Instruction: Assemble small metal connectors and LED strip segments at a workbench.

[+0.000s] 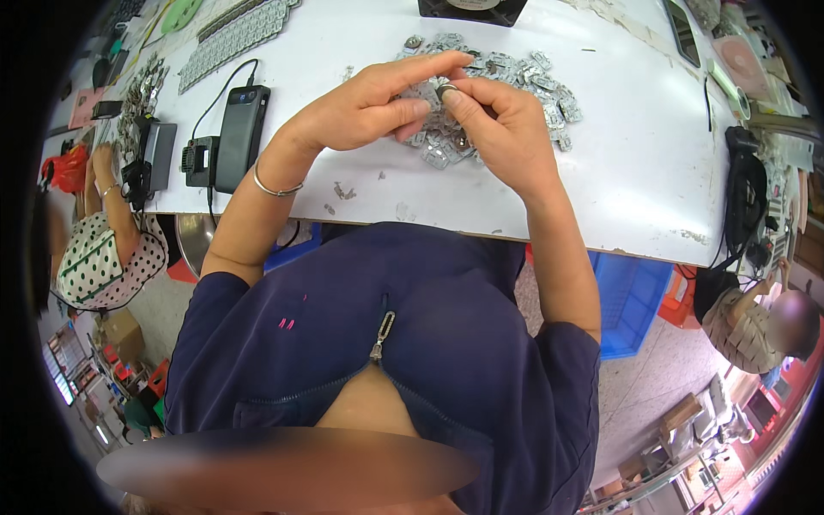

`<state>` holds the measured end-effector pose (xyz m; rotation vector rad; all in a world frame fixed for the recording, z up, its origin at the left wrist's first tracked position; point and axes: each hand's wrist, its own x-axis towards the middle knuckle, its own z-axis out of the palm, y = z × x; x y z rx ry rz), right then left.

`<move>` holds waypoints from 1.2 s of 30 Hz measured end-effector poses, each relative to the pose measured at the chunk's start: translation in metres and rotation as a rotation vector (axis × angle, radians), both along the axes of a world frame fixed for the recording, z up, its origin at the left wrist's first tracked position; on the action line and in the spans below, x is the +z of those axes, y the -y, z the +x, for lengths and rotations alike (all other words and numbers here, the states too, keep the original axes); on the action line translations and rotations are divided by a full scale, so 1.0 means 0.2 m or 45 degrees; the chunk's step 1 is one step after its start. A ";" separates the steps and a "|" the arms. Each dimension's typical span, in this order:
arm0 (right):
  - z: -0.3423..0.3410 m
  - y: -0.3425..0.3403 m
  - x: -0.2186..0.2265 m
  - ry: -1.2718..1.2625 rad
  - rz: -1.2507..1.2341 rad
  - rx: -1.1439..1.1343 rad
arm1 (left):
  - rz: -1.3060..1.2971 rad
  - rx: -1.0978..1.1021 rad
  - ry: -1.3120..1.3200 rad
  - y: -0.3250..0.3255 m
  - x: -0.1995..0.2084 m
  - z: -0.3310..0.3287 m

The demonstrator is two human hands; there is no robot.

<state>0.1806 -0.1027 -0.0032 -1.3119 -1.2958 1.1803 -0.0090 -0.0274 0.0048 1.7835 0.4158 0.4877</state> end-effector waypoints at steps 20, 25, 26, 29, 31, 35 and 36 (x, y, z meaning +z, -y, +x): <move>-0.03 -0.03 0.04 0.152 -0.110 0.019 | -0.294 0.063 -0.009 -0.01 -0.03 0.03; 0.01 -0.04 0.09 0.174 -0.193 0.051 | -0.229 0.094 -0.318 -0.07 0.03 0.00; 0.01 -0.04 0.08 0.173 -0.194 0.050 | -0.297 0.007 -0.377 -0.08 0.03 0.00; 0.02 -0.04 0.05 0.049 -0.238 0.089 | -0.256 -0.016 -0.360 -0.07 0.02 -0.02; 0.04 -0.05 0.03 -0.109 -0.216 0.172 | -0.296 -0.043 -0.279 -0.08 0.00 -0.02; 0.04 -0.06 0.03 -0.256 -0.254 0.250 | -0.406 -0.134 -0.072 -0.09 -0.04 -0.03; 0.04 -0.06 0.03 -0.313 -0.272 0.266 | -0.406 -0.134 -0.072 -0.09 -0.04 -0.03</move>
